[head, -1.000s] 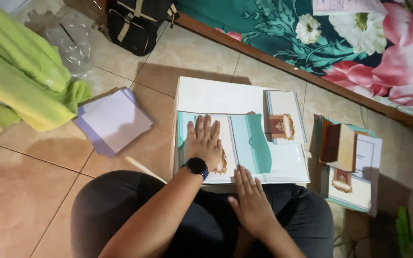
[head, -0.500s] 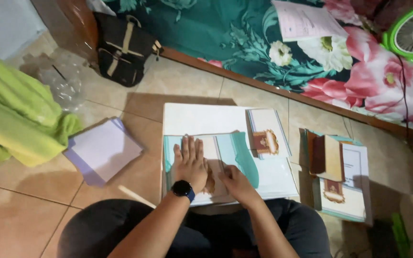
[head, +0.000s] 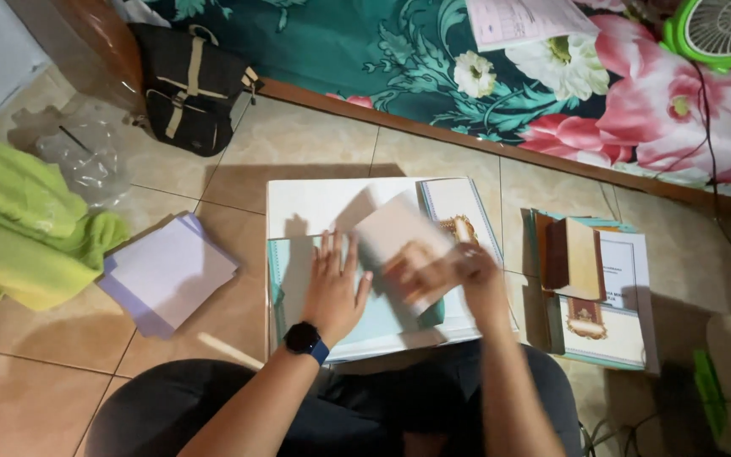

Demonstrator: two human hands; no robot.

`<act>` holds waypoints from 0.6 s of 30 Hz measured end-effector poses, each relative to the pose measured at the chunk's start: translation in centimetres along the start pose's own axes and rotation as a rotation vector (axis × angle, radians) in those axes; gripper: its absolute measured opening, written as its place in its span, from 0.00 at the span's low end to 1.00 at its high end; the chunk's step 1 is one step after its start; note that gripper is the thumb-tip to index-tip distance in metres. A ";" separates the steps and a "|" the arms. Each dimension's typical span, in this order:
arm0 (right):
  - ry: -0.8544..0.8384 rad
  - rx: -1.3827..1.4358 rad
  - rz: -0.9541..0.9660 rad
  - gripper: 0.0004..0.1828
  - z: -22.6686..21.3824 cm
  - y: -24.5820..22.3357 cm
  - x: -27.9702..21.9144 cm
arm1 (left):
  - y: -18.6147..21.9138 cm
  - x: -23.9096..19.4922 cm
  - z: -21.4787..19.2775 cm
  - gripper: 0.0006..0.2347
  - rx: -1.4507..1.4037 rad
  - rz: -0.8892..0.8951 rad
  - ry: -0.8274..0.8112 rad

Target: The person organizes paper cards by picking them up from a pile on the floor and inserting them into pockets in a folder.

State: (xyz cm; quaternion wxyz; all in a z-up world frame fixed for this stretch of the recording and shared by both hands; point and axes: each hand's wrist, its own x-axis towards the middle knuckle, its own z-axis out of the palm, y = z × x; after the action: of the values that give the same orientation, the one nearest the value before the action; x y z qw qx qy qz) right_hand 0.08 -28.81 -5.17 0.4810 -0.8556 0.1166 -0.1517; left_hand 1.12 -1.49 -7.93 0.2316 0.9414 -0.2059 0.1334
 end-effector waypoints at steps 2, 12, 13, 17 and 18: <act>0.137 -0.036 0.010 0.18 -2.3 0.3 1.4 | 0.7 -0.3 0.3 0.30 0.025 0.090 -0.040; 0.409 -0.517 0.153 0.24 -1.4 11.1 4.7 | 2.7 -0.1 -3.5 0.39 -0.020 0.208 -0.599; 0.412 -0.517 0.154 0.24 -1.3 12.0 4.9 | 2.8 0.1 -3.5 0.39 -0.020 0.212 -0.599; 0.553 -0.783 0.000 0.29 -1.3 9.5 3.2 | 2.8 -0.1 -3.8 0.41 -0.014 0.197 -0.630; 0.531 -0.813 -0.051 0.29 -1.4 7.4 2.5 | 2.7 -0.1 -3.8 0.41 -0.027 0.194 -0.619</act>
State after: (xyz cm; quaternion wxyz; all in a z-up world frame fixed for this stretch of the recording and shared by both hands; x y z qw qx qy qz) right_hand 1.48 -34.59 -10.46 0.0575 -0.9084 0.2642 -0.3189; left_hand -0.73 -1.77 -3.69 0.1567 0.9100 -0.3573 -0.1406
